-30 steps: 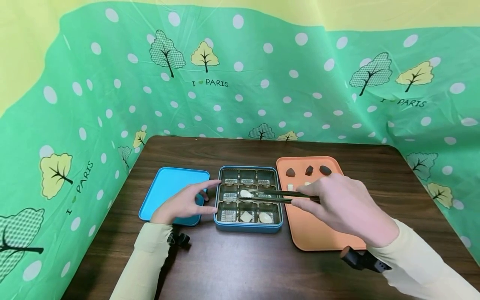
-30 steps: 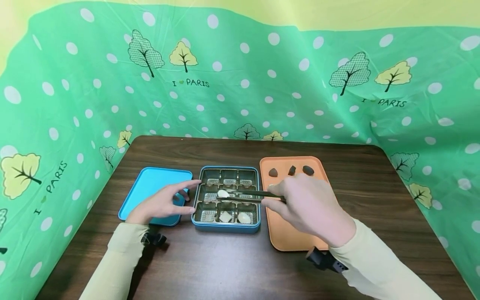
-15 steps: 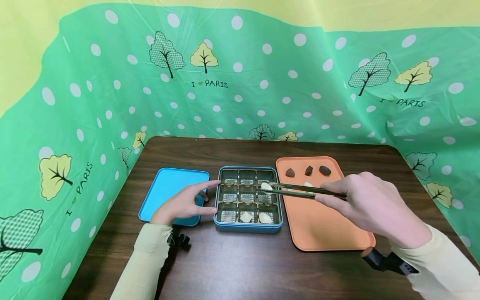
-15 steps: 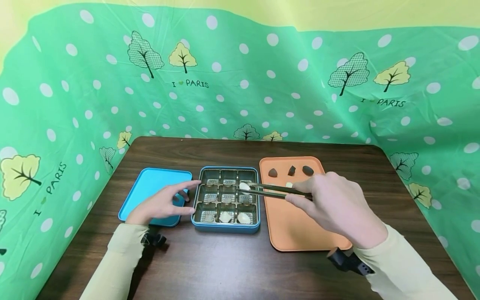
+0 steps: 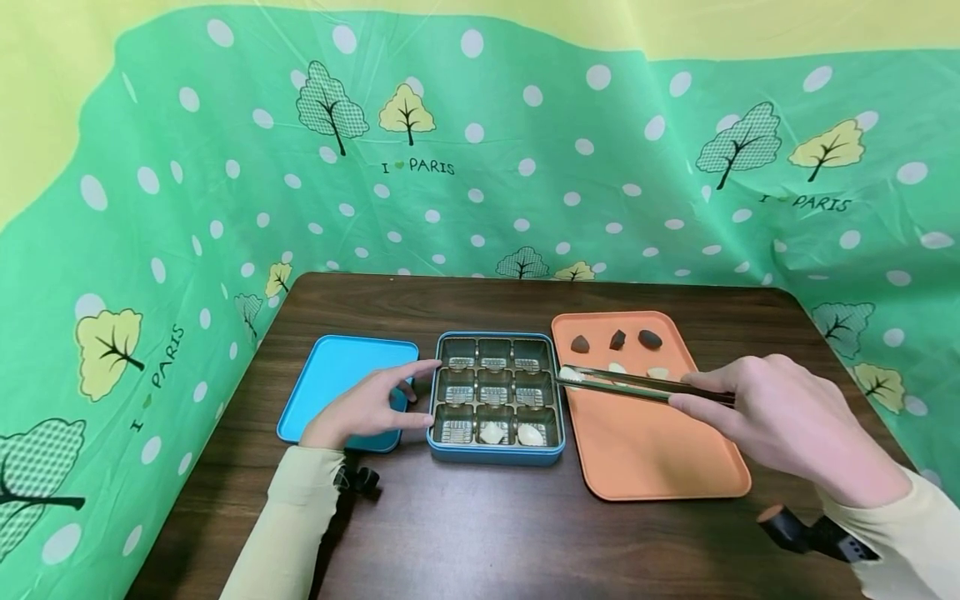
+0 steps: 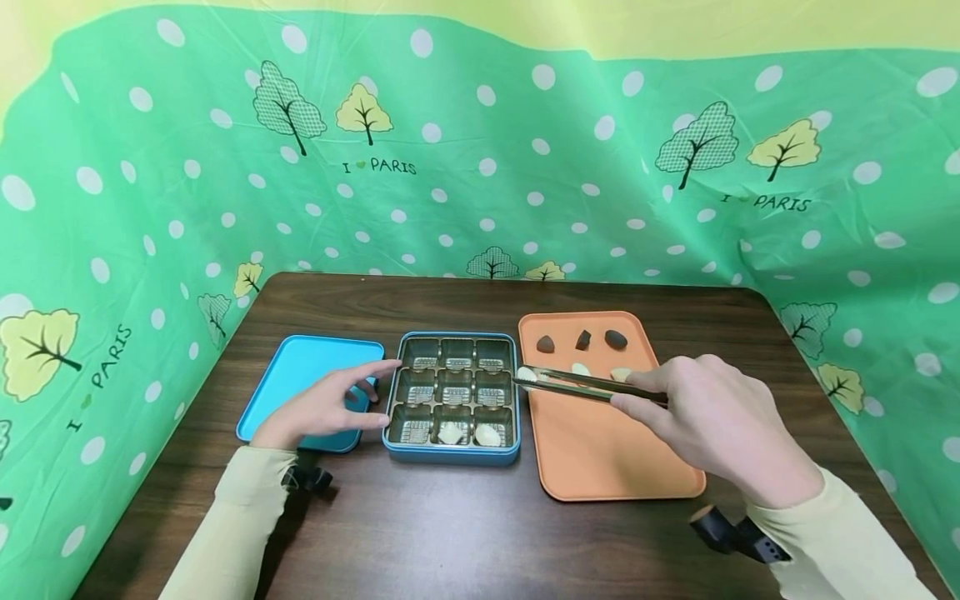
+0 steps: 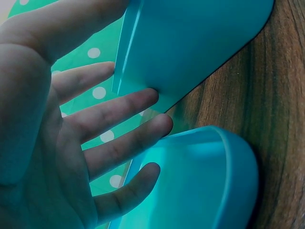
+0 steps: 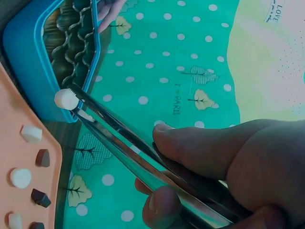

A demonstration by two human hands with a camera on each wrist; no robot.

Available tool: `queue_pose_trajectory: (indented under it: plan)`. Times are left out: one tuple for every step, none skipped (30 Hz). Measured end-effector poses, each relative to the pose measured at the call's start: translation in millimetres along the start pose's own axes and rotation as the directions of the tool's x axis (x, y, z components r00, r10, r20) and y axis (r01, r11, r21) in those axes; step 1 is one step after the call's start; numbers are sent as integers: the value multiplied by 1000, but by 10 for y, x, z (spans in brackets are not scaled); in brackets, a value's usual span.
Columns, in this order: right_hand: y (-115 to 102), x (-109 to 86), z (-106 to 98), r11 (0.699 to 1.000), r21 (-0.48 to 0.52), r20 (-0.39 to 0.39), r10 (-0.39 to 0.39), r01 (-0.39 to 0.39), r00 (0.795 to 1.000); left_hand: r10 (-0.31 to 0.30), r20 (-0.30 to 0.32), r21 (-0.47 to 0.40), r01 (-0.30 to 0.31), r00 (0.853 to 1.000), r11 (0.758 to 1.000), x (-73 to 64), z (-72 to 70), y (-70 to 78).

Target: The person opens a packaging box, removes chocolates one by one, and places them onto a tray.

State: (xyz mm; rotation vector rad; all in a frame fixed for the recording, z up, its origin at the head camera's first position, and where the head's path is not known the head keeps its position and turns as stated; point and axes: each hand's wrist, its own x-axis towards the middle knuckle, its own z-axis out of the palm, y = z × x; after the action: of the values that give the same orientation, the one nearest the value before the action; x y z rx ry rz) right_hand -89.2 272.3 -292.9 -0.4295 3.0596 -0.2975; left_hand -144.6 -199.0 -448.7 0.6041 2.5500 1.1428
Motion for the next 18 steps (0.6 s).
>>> queue_pose_trajectory:
  plan:
    - [17,-1,12,1000,0,4,2,-2,1000,0,0,1,0,1000,1000,0,0,1]
    - [32,0,24,1000,1,10,4,-4,1000,0,0,3,0,1000,1000,0,1,0]
    - [45,-1,38,1000,1,16,6,-7,1000,0,1,4,0,1000,1000,0,1,-1]
    - [59,-3,51,1000,1,21,9,-9,1000,0,2,6,0,1000,1000,0,3,-4]
    - [73,-4,65,1000,0,25,10,-10,1000,0,2,7,0,1000,1000,0,4,-5]
    - [86,-6,80,1000,1,31,12,-12,999,0,2,7,0,1000,1000,1,5,-7]
    - [99,-9,95,1000,2,36,13,-13,999,0,3,9,0,1000,1000,1,6,-8]
    - [113,-12,111,1000,3,42,16,-16,999,0,2,10,0,1000,1000,1,7,-9]
    - [128,-16,127,1000,6,47,19,-19,999,0,2,11,0,1000,1000,0,6,-10]
    - [142,-20,144,1000,9,52,20,-21,998,-1,1,11,1,1000,1000,0,6,-9]
    - [157,-23,161,1000,12,58,22,-23,998,2,0,12,-2,1000,1000,-1,5,-10]
    - [171,-27,179,1000,17,66,24,-25,998,2,0,12,-2,1000,1000,-2,5,-9]
    - [189,-29,194,999,22,72,24,-26,997,1,0,12,-1,1000,1000,-2,5,-8]
    - [203,-32,209,999,24,78,25,-27,997,5,-1,14,-5,1000,1000,-3,4,-9]
    - [215,-33,224,999,25,83,26,-28,996,4,0,12,-4,1000,1000,-3,3,-7]
    - [227,-34,237,999,27,88,25,-28,996,2,-1,12,-2,1000,1000,-3,3,-4]
    - [239,-34,249,999,27,92,25,-28,995,2,-1,11,-2,1000,1000,-2,2,-3]
    - [247,-33,260,999,27,94,25,-27,995,-4,-2,10,4,1000,1000,-1,2,0]
